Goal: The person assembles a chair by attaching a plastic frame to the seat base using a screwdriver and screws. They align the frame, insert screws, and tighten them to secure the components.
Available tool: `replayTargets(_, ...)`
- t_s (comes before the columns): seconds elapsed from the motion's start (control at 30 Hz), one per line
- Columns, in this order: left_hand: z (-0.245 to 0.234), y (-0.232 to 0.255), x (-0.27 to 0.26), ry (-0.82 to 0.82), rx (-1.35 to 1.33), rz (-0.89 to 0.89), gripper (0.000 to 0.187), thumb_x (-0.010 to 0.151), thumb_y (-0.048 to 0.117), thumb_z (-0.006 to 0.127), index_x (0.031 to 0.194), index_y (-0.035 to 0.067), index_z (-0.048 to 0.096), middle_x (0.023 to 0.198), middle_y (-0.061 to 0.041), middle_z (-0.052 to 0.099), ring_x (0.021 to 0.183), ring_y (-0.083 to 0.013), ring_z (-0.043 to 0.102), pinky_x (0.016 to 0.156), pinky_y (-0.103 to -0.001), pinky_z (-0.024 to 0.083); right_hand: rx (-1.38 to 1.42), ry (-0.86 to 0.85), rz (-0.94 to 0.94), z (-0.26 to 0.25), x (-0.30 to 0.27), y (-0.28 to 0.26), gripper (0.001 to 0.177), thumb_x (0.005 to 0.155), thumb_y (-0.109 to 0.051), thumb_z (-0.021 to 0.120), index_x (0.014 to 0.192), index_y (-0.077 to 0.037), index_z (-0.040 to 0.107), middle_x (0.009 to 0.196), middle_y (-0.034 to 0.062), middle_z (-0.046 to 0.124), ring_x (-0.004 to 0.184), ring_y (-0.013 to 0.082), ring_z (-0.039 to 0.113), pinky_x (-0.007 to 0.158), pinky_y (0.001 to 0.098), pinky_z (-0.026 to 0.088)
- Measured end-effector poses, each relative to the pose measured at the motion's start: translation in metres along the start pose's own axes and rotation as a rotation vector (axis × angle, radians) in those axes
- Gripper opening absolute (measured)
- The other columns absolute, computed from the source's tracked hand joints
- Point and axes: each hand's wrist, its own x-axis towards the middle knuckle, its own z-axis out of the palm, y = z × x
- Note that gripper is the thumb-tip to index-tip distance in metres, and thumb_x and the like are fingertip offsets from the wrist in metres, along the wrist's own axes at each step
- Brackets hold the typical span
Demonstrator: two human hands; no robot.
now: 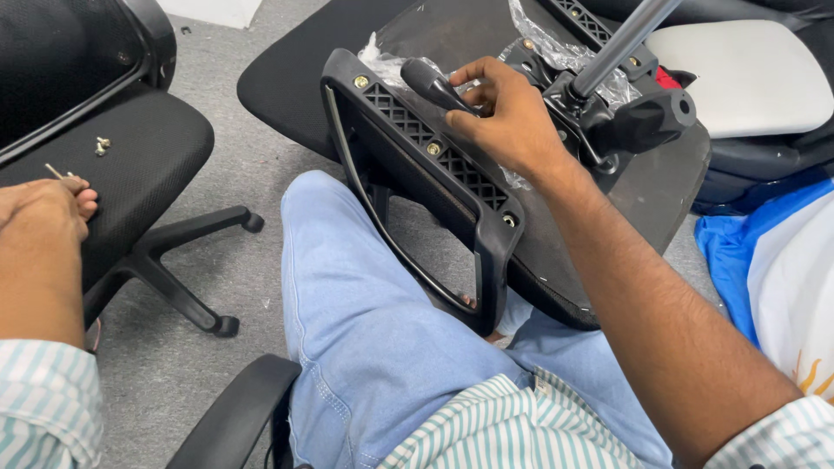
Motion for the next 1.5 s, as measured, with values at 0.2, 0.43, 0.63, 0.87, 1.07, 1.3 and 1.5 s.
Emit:
replayTargets(0.2,0.001,-0.013,0.033,-0.113,0.077,0.232,0.013,0.105,0.021,0.071,0.106,0.009,0.067,0.094,-0.004,0.077,0.073,-0.0124,0.077,0.059,-0.025,0.064,0.259,-0.005,0.155,0.01,-0.003,0.006,0.021,0.101,-0.014,0.052,0.122,-0.012,0.057,0.096,0.0044,0.074,0.065,0.0046,0.063,0.048,0.0204,0.047)
replayTargets(0.43,-0.038,-0.012,0.005,-0.309,0.045,0.354,0.017,0.108,0.015,0.066,0.112,0.002,0.058,0.095,-0.01,0.074,0.081,-0.0185,0.08,0.063,-0.031,0.062,0.325,0.049,0.028,0.012,-0.003,0.029,0.017,0.114,-0.012,0.052,0.129,-0.013,0.059,0.104,0.0076,0.074,0.075,0.0069,0.06,0.06,0.0199,0.048)
replayTargets(0.63,-0.019,-0.01,-0.061,0.199,0.299,0.3,0.012,0.096,0.013,0.065,0.106,0.009,0.061,0.102,-0.012,0.073,0.09,-0.025,0.077,0.075,-0.038,0.063,0.292,0.14,0.001,0.001,-0.016,0.021,0.071,0.097,-0.007,0.063,0.157,-0.027,0.03,0.103,0.009,0.062,0.089,0.0121,0.069,0.07,0.0262,0.06)
replayTargets(0.87,0.018,0.014,-0.181,0.345,0.451,0.533,0.015,0.09,0.014,0.07,0.103,0.02,0.065,0.102,-0.012,0.071,0.091,-0.0307,0.073,0.081,-0.042,0.058,0.322,0.209,-0.019,-0.013,-0.022,0.011,0.07,0.096,-0.01,0.07,0.158,-0.023,0.039,0.101,0.0066,0.063,0.091,0.013,0.07,0.074,0.029,0.063)
replayTargets(1.07,0.08,0.019,-0.289,-0.054,0.455,0.705,0.012,0.088,0.023,0.076,0.098,0.017,0.079,0.1,-0.007,0.078,0.094,-0.0243,0.074,0.089,-0.039,0.056,0.341,0.268,-0.086,-0.032,-0.039,0.004,0.056,0.098,-0.021,0.077,0.146,-0.006,0.053,0.087,0.0035,0.071,0.08,0.0089,0.069,0.07,0.0226,0.054)
replayTargets(1.3,0.135,0.009,-0.401,-0.578,0.409,0.886,0.028,0.088,0.03,0.076,0.1,0.006,0.08,0.088,-0.011,0.078,0.083,-0.0219,0.075,0.08,-0.035,0.056,0.16,0.359,-0.283,-0.052,-0.06,0.002,0.046,0.1,-0.01,0.078,0.14,-0.002,0.057,0.101,0.0054,0.073,0.086,0.0109,0.066,0.077,0.0249,0.053)
replayTargets(1.5,0.151,0.006,-0.452,-0.657,0.269,0.97,0.027,0.086,0.018,0.075,0.111,0.007,0.072,0.095,-0.004,0.075,0.087,-0.0167,0.074,0.078,-0.032,0.058,0.226,0.469,-0.505,-0.063,-0.069,-0.009,0.075,0.104,-0.003,0.066,0.159,-0.008,0.015,0.121,0.0083,0.069,0.108,0.0144,0.076,0.094,0.0274,0.068)
